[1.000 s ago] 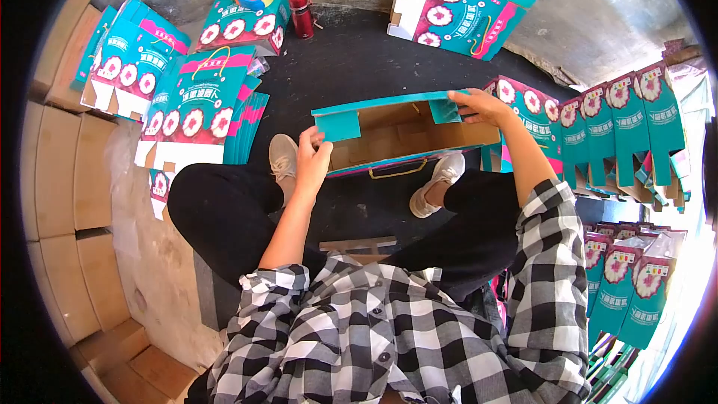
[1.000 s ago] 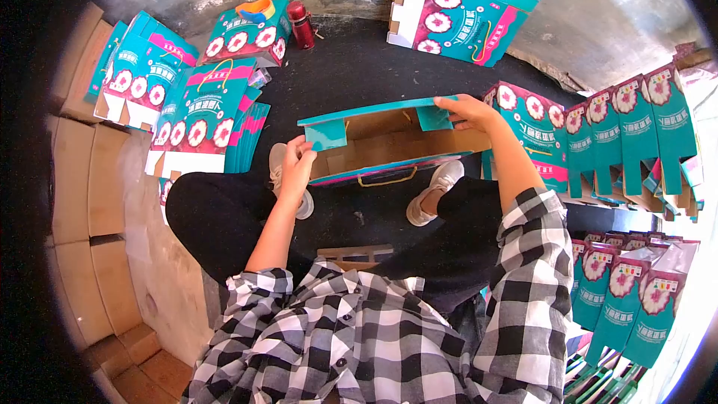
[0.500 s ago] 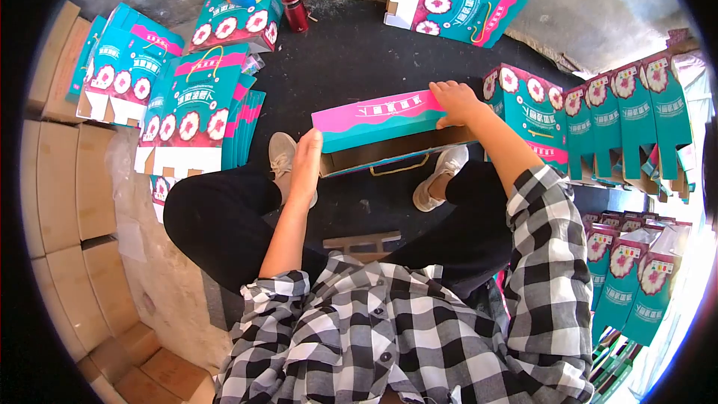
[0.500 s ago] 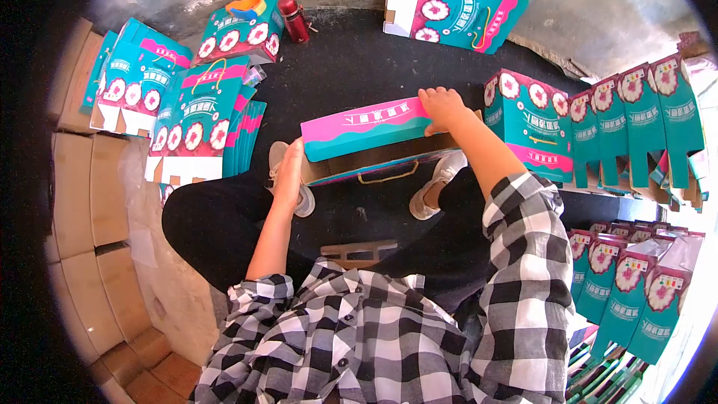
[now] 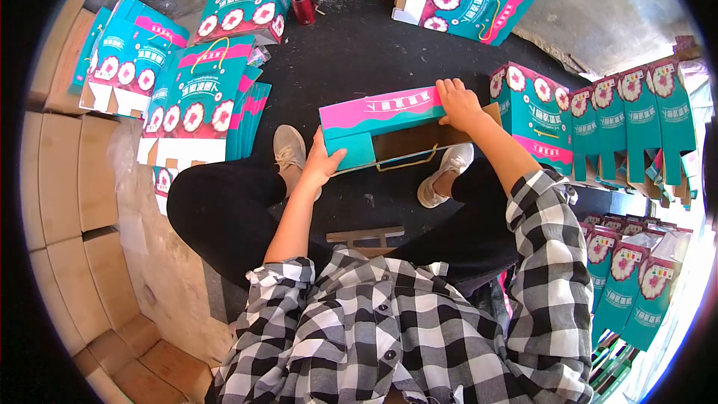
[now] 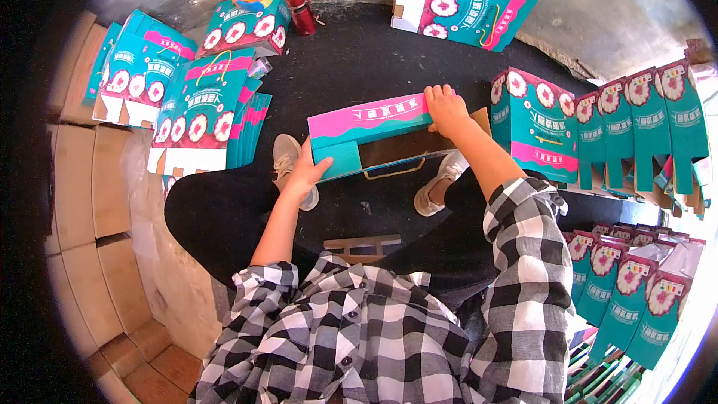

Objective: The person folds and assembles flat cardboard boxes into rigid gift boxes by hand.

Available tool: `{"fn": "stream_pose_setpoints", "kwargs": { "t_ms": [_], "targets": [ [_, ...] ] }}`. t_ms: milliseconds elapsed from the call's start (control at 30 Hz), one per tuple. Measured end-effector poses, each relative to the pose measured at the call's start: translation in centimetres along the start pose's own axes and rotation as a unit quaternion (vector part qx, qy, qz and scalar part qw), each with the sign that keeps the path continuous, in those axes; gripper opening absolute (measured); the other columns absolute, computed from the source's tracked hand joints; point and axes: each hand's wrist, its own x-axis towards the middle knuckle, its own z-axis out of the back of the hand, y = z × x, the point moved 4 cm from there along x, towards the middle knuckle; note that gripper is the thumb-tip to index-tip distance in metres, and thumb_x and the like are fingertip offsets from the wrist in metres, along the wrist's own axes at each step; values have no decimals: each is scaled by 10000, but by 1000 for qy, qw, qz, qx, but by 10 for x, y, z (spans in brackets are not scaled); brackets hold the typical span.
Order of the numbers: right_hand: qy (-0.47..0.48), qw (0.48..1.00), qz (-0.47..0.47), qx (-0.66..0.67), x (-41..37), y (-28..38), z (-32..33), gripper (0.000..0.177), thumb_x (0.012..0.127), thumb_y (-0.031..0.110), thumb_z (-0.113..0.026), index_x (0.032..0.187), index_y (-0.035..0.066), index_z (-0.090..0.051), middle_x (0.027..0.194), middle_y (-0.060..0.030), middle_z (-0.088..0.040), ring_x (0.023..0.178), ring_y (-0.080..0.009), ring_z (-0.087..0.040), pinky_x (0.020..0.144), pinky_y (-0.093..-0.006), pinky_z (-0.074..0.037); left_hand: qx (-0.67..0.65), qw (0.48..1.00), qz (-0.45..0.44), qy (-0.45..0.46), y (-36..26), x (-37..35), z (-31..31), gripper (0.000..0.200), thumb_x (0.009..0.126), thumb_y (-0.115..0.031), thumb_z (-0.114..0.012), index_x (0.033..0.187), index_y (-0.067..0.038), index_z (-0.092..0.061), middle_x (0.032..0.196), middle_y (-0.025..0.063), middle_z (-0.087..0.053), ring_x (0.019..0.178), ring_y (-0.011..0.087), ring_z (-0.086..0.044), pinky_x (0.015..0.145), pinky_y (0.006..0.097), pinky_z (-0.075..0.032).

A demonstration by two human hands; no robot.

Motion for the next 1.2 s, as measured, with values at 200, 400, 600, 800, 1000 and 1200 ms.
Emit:
{"fn": "stream_pose_setpoints", "kwargs": {
  "t_ms": [200, 400, 600, 800, 1000, 1200],
  "targets": [
    [114, 992, -59, 2, 5, -29, 23, 672, 690, 430, -755, 1153, 10, -509, 1063, -147, -614, 984, -301, -613, 791, -398, -531, -6, 999, -48, 8, 11, -1, 2, 828, 758, -124, -683, 1436, -35, -217, 1348, 201, -403, 1225, 280, -433, 1036, 369, -328],
    [290, 877, -201, 327, -31, -76, 51, 793, 795, 699, -486, 1150, -4, -580, 1054, -183, -646, 971, -320, -628, 823, -436, -497, -49, 999, -23, 6, 15, 0, 1, 836, 754, -170, -706, 1431, -29, -237, 1309, 184, -449, 1197, 267, -453, 1024, 365, -338],
    [389, 856, 14, 340, -57, -24, 30, 1030, 726, 811, -448, 1353, -6, -417, 1399, -236, -378, 1306, -325, -370, 1027, -441, -353, -70, 998, -9, -3, 16, -1, 3, 838, 756, -231, -733, 1423, -30, -268, 1295, 162, -465, 1191, 245, -455, 1012, 362, -349],
    [313, 873, 68, 367, -41, -49, 7, 993, 701, 602, -700, 1398, 4, -322, 1256, -246, -530, 1184, -344, -510, 990, -393, -405, -157, 984, 89, -8, 8, -7, 2, 759, 837, -414, -641, 1425, -75, -302, 1326, 123, -454, 1219, 250, -438, 1009, 388, -347],
    [136, 949, -84, 270, -26, -76, 7, 1030, 612, 615, -759, 1258, -100, -394, 1163, -288, -550, 1089, -372, -562, 892, -399, -471, -175, 962, 200, -53, -26, -24, -13, 808, 864, -716, -324, 1401, -113, -359, 1320, 138, -475, 1191, 253, -476, 959, 350, -382],
    [266, 876, -173, 364, -13, -85, -20, 976, 666, 567, -752, 1308, -69, -383, 1168, -255, -547, 1055, -327, -586, 770, -380, -536, -5, 996, 93, -2, 14, -2, -26, 734, 859, -532, -571, 1334, -6, -381, 1192, 161, -543, 1083, 239, -545, 915, 331, -426]
  ]
}}
